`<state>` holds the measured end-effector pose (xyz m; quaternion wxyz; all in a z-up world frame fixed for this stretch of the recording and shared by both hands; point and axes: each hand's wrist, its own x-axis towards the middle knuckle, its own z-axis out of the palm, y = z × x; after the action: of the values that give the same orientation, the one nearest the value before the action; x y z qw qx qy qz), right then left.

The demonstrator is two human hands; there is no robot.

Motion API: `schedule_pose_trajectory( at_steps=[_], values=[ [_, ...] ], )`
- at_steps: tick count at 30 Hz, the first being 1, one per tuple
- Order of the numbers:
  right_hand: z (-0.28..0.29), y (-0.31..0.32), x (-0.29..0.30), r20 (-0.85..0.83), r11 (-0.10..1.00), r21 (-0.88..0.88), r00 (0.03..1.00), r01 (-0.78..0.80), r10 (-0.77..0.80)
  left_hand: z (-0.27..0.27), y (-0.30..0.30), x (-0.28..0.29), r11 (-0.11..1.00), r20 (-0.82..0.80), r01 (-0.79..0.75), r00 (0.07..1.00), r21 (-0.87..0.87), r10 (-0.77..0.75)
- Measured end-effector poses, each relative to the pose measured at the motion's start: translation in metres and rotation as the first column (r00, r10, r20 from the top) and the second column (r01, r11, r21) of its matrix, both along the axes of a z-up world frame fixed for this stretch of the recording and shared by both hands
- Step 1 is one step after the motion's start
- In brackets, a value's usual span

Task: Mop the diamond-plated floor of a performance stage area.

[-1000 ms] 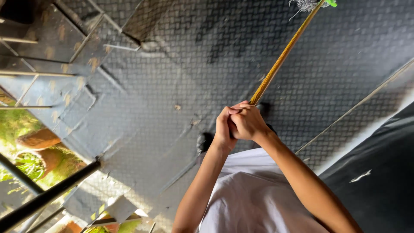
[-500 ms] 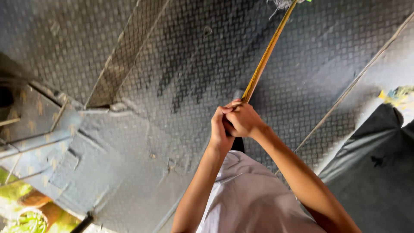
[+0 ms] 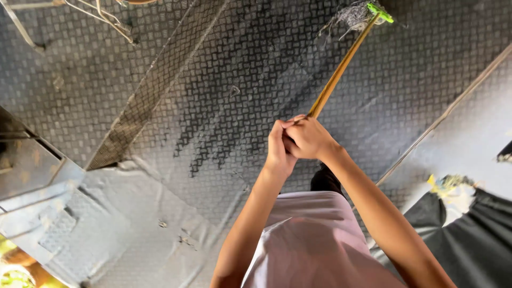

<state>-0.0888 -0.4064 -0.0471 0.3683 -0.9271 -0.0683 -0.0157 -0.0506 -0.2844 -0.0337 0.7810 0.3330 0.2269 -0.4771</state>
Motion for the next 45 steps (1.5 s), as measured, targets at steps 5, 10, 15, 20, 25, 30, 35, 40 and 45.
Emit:
schedule_pose_trajectory(
  at_steps=[5,10,15,20,25,30,35,40,45],
  values=[
    [-0.01,-0.063,0.01,0.016,0.993,0.008,0.993,-0.114,0.114,-0.025,-0.059,-0.008,0.98,0.061,-0.154,0.985,-0.129,0.163],
    [-0.001,-0.088,0.011,-0.132,0.985,-0.012,0.977,-0.171,0.168,-0.024,-0.093,-0.019,0.965,0.068,-0.263,0.962,-0.002,0.263],
    [-0.02,-0.074,-0.012,-0.116,0.976,0.041,0.969,-0.214,0.217,-0.023,-0.082,-0.046,0.924,0.074,-0.38,0.923,0.034,0.377],
    [-0.035,-0.031,-0.046,-0.148,0.944,0.008,0.933,-0.33,0.328,-0.02,-0.038,-0.086,0.885,0.003,-0.46,0.887,0.068,0.461],
    [-0.038,0.052,-0.074,-0.1,0.908,0.003,0.903,-0.42,0.418,0.001,0.044,-0.125,0.838,-0.029,-0.534,0.841,0.111,0.54],
    [-0.015,0.155,-0.129,0.079,0.896,0.04,0.895,-0.442,0.438,0.001,0.143,-0.185,0.798,0.049,-0.601,0.799,0.048,0.599],
    [-0.012,0.265,-0.183,0.162,0.856,0.13,0.863,-0.5,0.479,0.008,0.251,-0.25,0.755,0.13,-0.644,0.764,0.124,0.631],
    [-0.003,0.35,-0.204,0.186,0.82,0.139,0.828,-0.555,0.529,0.037,0.331,-0.276,0.688,0.154,-0.699,0.715,0.193,0.682],
    [-0.002,0.43,-0.203,0.225,0.776,0.156,0.787,-0.611,0.575,0.034,0.406,-0.286,0.623,0.165,-0.739,0.668,0.256,0.726]
  ],
)
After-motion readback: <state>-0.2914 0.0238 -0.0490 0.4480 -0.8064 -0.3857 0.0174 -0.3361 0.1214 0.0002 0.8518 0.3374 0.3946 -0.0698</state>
